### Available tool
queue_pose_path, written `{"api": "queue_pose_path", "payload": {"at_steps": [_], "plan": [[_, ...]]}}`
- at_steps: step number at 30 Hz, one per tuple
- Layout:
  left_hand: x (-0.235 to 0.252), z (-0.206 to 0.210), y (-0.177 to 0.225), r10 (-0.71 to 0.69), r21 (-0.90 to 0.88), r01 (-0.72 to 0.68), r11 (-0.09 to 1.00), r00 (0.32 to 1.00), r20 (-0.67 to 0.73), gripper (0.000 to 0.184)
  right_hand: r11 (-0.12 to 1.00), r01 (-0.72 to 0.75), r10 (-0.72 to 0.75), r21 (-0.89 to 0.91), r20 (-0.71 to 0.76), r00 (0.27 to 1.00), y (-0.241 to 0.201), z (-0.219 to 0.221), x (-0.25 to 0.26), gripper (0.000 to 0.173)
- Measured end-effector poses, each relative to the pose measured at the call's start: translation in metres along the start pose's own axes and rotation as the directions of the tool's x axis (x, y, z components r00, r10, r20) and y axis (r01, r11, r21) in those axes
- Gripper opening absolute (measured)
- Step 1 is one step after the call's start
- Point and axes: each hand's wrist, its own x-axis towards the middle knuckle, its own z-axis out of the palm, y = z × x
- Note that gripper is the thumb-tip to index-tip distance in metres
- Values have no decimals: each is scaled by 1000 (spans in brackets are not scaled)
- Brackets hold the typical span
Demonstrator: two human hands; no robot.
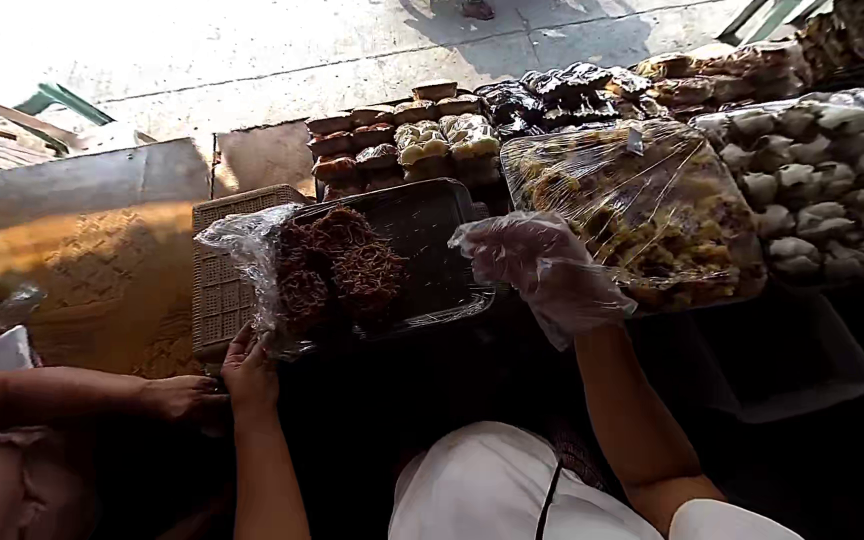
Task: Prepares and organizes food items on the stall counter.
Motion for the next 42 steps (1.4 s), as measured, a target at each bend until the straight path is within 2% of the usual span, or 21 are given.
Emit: {"api": "queue_pose_path", "payload": {"at_steps": [2, 3, 5, 7, 10, 13, 17, 21, 25, 29, 33, 35, 37, 39, 42], "plan": [[-5, 6, 2, -54, -87, 50, 995, 998, -39, 27, 987, -20, 32, -161, 73, 997, 19, 30, -5, 29], [-7, 9, 1, -89, -148, 76, 986, 993, -79, 25, 986, -77, 89, -146, 74, 993, 27, 48, -1, 32], [-9, 9, -8, -138, -258, 93, 962, 977, -161, 27, 963, -271, 270, 9, 49, 962, 46, 81, 17, 37], [-17, 2, -16, -155, -335, 80, 939, 967, -202, 34, 874, -457, 465, 167, -13, 885, 62, 109, 34, 40], [-45, -25, -30, -205, -398, 104, 912, 954, -220, 36, 785, -596, 613, 167, -76, 786, 55, 138, 36, 41], [-75, -67, -58, -294, -406, 173, 897, 920, -259, 34, 796, -605, 598, 6, -160, 785, 38, 159, 32, 37], [-107, -119, -91, -388, -399, 249, 882, 866, -317, 33, 840, -520, 479, -157, -235, 846, 25, 179, 25, 43], [-117, -139, -105, -392, -338, 292, 895, 876, -280, 33, 851, -483, 426, -209, -265, 865, 19, 198, 16, 46], [-107, -133, -94, -382, -324, 311, 893, 905, -185, 35, 857, -491, 431, -159, -302, 850, 29, 196, 13, 48], [-95, -120, -73, -335, -312, 288, 905, 936, -108, 35, 785, -600, 533, -155, -325, 781, 32, 188, 4, 45], [-79, -96, -39, -153, -162, 161, 974, 986, 62, 40, 741, -658, 603, -136, -297, 740, 30, 198, -2, 40], [-64, -81, -24, -45, -112, 66, 992, 983, 176, 44, 711, -694, 631, -113, -334, 700, 20, 208, 6, 40], [-52, -65, -12, -7, -118, 39, 992, 966, 257, 45, 702, -707, 642, -83, -358, 678, 13, 214, 8, 40], [-47, -52, -3, -11, -133, 50, 990, 960, 280, 43, 703, -708, 647, -63, -356, 674, 10, 216, 6, 40], [-47, -48, -1, -25, -181, 71, 981, 969, 245, 42, 715, -689, 631, -124, -313, 710, 6, 217, 2, 40]]}}
